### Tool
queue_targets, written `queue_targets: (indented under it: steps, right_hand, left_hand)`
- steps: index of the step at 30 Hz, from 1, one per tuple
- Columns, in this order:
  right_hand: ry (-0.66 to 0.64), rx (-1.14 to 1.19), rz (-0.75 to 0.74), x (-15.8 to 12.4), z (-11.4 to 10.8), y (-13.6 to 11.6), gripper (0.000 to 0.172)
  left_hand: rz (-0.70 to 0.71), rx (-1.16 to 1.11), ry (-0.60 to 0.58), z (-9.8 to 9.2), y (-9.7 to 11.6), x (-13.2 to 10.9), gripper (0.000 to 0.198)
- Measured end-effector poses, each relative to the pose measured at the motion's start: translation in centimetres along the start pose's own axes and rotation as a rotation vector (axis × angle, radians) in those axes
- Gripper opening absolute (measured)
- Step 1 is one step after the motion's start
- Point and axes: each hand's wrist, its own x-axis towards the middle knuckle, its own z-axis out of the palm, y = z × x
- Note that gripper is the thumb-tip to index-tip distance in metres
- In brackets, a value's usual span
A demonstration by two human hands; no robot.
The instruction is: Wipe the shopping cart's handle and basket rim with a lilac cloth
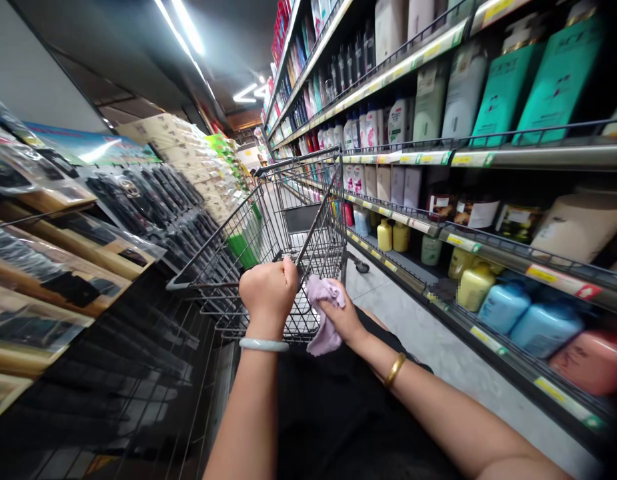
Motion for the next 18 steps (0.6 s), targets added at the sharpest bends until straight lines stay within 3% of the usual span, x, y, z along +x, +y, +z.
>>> queue_targets:
  steps: [3, 10, 18]
  right_hand:
    - [0.026, 0.012, 0.024, 0.0, -0.1, 0.5, 0.051]
    - [-0.105, -0.048, -0.146, -1.0, 0.5, -2.8, 0.05]
    - [0.037, 0.041, 0.049, 0.1, -0.3, 0.6, 0.053]
  left_hand:
    - [-0.007, 0.001, -0.003, -0.1, 0.0, 0.0, 0.063]
    - [-0.017, 0.015, -0.033, -0.2, 0.0, 0.0, 0.067]
    - [-0.017, 0.003, -0.04, -0.4, 0.1, 0.0, 0.066]
